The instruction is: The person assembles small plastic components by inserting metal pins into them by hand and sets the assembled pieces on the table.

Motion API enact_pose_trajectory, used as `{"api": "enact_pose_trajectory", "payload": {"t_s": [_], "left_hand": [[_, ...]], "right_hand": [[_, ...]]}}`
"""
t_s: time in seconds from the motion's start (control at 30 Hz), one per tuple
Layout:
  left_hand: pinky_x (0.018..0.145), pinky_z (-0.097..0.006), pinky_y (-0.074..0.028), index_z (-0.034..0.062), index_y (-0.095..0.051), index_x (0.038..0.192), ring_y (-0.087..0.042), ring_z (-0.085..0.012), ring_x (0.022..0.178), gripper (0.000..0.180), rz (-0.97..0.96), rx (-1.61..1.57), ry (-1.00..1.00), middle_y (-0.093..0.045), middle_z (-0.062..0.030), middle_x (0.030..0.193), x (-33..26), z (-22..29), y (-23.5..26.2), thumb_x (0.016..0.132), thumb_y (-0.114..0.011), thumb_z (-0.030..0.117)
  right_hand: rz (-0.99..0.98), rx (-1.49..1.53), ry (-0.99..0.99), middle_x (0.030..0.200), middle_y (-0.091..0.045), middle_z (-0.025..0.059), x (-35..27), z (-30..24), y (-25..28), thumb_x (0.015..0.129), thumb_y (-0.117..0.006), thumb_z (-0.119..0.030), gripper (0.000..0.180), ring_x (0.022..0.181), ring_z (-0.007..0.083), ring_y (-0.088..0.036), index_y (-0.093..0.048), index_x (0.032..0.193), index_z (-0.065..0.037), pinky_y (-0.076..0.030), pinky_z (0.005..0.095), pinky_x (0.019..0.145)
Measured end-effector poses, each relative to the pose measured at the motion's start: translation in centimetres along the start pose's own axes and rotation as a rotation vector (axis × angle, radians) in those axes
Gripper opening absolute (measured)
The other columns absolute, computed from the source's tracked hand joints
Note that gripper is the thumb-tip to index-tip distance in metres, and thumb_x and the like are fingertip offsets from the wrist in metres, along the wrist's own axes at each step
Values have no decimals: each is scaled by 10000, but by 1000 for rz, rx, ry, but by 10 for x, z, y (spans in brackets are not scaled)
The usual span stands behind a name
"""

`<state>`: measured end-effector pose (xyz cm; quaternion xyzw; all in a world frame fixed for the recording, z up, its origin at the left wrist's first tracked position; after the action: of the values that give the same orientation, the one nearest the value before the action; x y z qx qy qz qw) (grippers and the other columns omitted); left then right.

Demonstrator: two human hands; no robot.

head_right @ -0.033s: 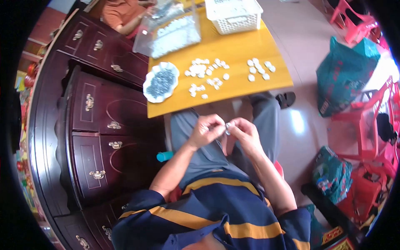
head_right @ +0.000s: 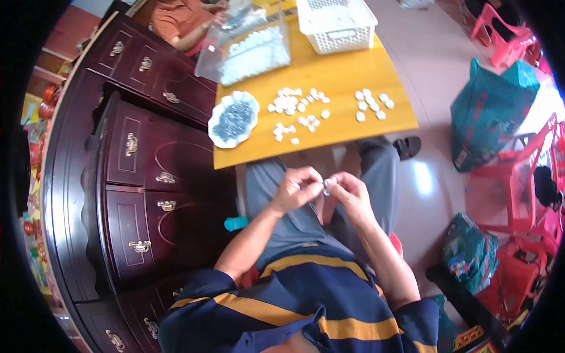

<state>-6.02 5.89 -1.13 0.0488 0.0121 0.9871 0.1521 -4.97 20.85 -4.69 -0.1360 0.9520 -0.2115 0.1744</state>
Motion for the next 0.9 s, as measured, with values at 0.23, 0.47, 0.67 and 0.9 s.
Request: {"api": "enact_pose_trajectory", "payload": {"t_s": [0.23, 0.47, 0.67, 0.9], "left_hand": [[620, -239, -468, 36, -652, 871, -558, -37, 699, 60, 15, 72, 10, -633, 17, 747, -11, 4, 6, 898, -677, 83], [620, -249, -479, 24, -649, 864, -583, -50, 691, 59, 10, 93, -1, -651, -2, 744, -13, 9, 6, 893, -665, 73], [591, -249, -467, 24, -655, 867, -566, -43, 663, 44, 51, 196, -31, -640, 1, 723, -17, 11, 4, 887, -662, 63], [625, -271, -467, 28, -607, 855, -559, -75, 686, 81, 41, 201, -59, -625, -11, 734, -14, 15, 5, 907, -637, 83]], "right_hand": [[-48, 50, -5, 830, -658, -12, -4, 1, -11, 965, -659, -118, 74, 746, 63, -602, -658, 948, -46, -492, 229, 699], [-65, 108, -33, 824, -651, -13, -1, 6, -13, 965, -659, -126, 70, 711, 58, -582, -662, 940, -61, -478, 218, 670], [-68, 103, -31, 824, -662, -5, -1, 12, -12, 948, -656, -106, 43, 689, 74, -601, -665, 944, -64, -504, 227, 649], [-80, 37, -32, 835, -657, 0, -2, 10, -11, 950, -651, -112, 70, 712, 77, -597, -659, 965, -45, -498, 235, 667]]}}
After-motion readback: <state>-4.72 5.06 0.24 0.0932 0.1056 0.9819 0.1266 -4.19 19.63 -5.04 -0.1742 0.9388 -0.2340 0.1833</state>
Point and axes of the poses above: each hand's wrist, its own x-axis towards the middle knuckle, its own y-axis out of the back of the hand, z = x × y, the point moved 7 cm from there along x, towards the middle knuckle
